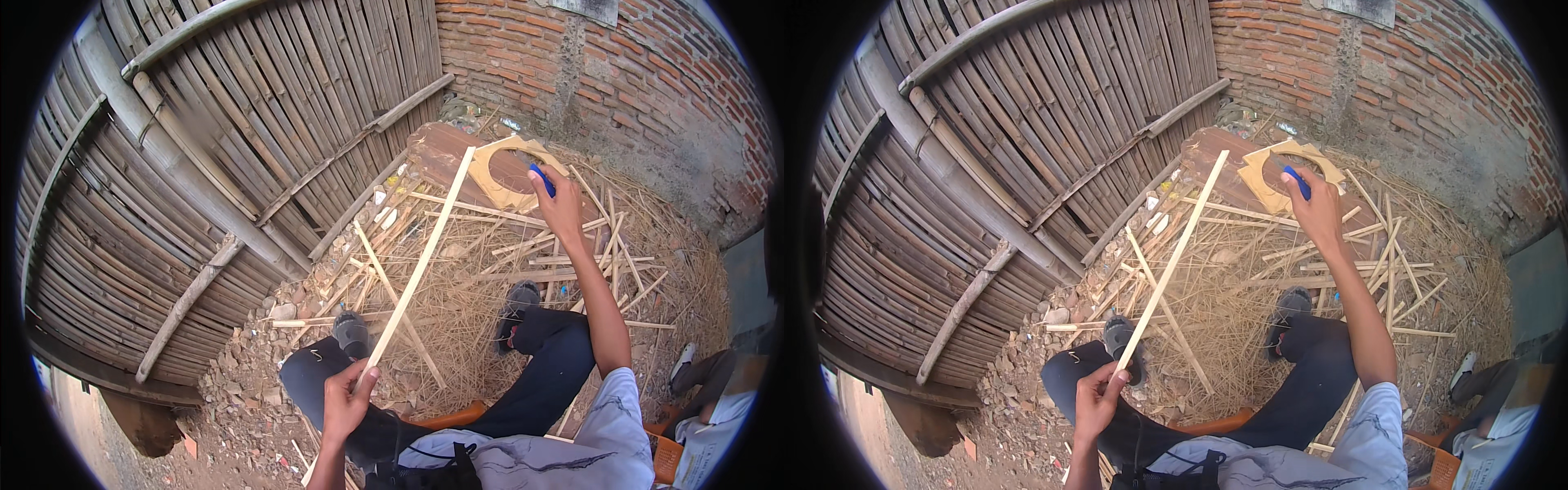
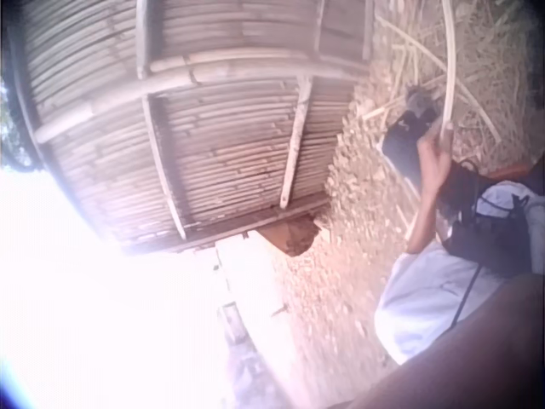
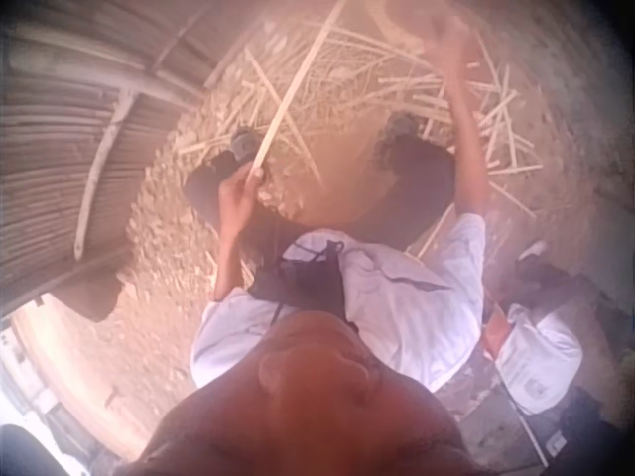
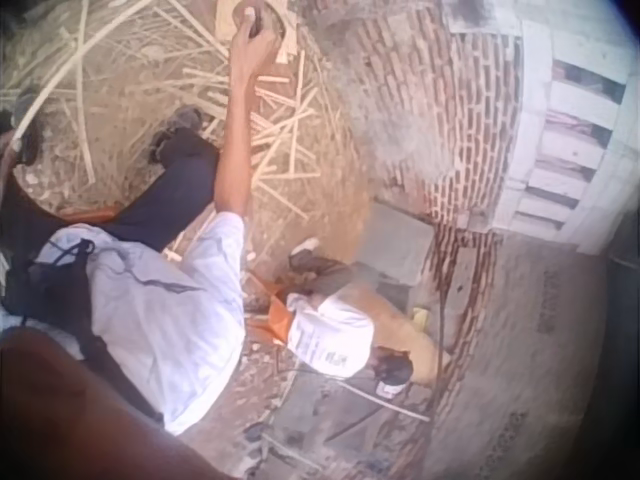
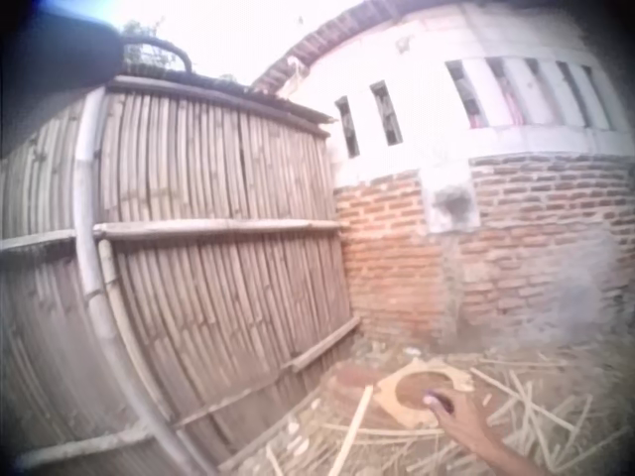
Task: The person sits on the ground and uses a blue utility knife to shave and smooth a long, thin strip of bamboo. They hold the bamboo with one hand and scrape along its length with the other, repeatedly turning the strip to work on different sides.
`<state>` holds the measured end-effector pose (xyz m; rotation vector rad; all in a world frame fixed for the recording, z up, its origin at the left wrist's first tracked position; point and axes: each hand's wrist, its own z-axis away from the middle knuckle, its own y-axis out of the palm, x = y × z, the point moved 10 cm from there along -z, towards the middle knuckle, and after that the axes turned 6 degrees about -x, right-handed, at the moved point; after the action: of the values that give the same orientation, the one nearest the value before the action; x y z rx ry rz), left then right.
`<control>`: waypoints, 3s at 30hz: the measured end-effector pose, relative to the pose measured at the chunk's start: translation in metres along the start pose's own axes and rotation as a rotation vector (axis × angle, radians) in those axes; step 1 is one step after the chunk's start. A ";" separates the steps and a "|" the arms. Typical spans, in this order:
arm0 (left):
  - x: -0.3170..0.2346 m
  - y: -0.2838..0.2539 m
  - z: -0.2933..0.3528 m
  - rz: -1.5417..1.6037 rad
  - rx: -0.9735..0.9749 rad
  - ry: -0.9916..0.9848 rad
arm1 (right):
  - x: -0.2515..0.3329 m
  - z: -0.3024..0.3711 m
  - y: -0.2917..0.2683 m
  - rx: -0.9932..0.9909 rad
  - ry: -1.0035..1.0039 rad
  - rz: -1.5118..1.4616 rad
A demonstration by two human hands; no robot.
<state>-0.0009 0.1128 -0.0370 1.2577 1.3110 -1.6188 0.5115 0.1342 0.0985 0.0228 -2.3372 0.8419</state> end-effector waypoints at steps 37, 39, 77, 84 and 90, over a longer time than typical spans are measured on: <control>-0.085 0.074 -0.034 0.304 0.044 -0.001 | 0.183 0.146 0.004 0.177 -0.643 -0.359; -0.078 0.071 -0.027 0.287 0.072 -0.042 | 0.163 0.115 -0.002 0.053 -0.567 -0.343; -0.054 0.032 -0.029 -0.003 -0.187 0.143 | 0.141 0.111 0.034 0.381 -0.388 -0.386; -0.085 0.055 -0.037 0.159 -0.140 0.160 | 0.183 0.162 0.029 0.380 -0.571 -0.470; -0.102 0.068 -0.041 0.189 -0.077 0.252 | 0.188 0.169 0.027 0.360 -0.567 -0.502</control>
<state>0.1020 0.1298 0.0396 1.5264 1.3443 -1.2994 0.2602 0.0942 0.0928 1.0766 -2.4572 1.0702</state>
